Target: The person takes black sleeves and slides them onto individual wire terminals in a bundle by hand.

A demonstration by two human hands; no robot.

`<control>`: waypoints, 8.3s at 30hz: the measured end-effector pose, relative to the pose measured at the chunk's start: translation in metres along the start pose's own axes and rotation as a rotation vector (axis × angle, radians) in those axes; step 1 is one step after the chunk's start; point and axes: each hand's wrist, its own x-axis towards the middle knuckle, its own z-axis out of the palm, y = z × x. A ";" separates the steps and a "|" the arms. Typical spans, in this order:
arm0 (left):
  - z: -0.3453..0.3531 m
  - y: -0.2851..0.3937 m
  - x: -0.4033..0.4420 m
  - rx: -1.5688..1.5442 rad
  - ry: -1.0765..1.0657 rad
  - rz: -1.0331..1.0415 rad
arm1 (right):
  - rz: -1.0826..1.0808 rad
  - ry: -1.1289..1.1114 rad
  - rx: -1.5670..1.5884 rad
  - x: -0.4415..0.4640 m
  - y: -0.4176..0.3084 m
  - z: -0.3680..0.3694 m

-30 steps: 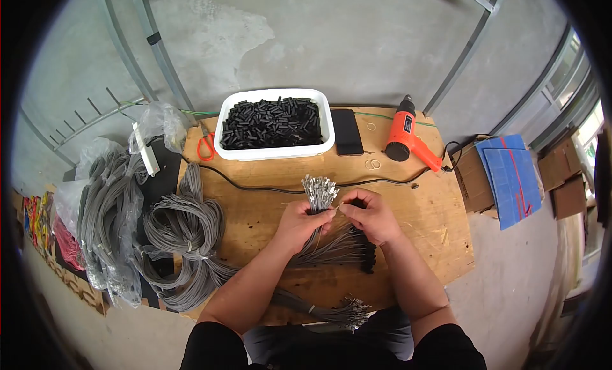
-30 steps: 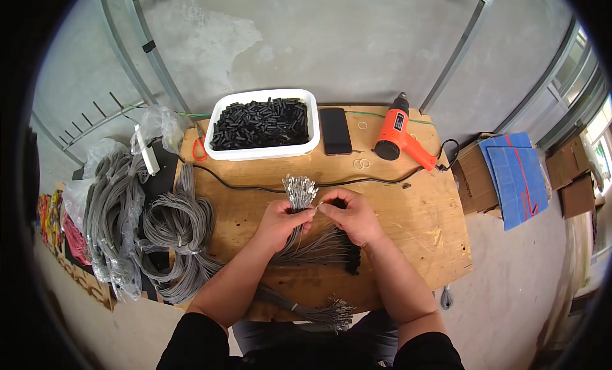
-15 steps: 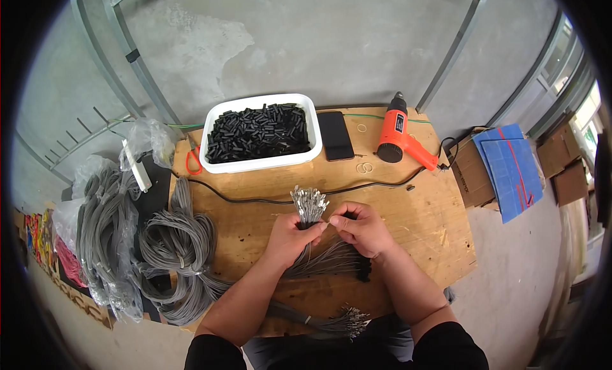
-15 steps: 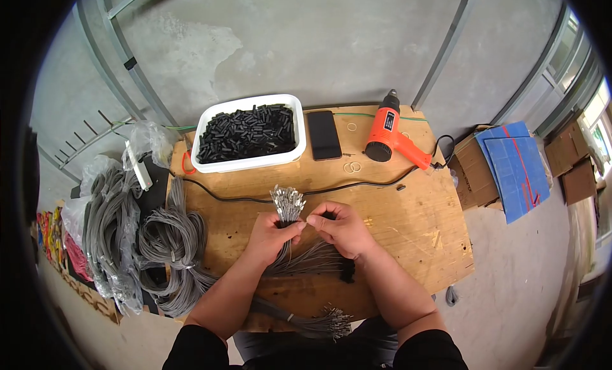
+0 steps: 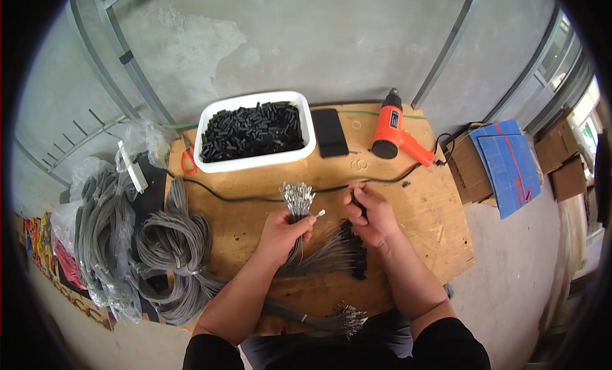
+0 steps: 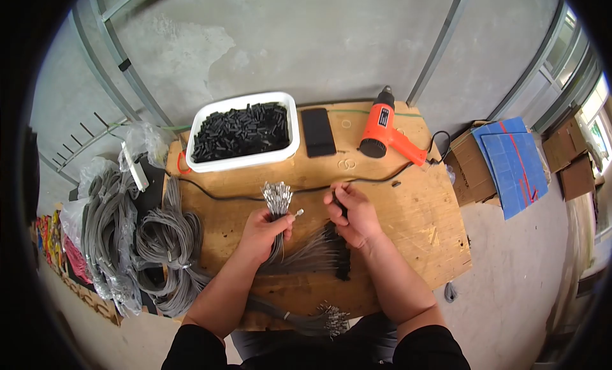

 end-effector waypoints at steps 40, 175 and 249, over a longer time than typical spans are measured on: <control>0.001 0.003 -0.001 -0.037 -0.046 0.010 | 0.016 -0.066 0.055 0.002 0.006 -0.010; 0.002 0.002 -0.002 0.041 -0.092 0.018 | 0.079 0.049 0.418 0.008 -0.004 -0.019; 0.002 0.003 -0.004 0.033 -0.109 0.038 | -0.095 -0.063 -0.334 -0.011 0.017 0.010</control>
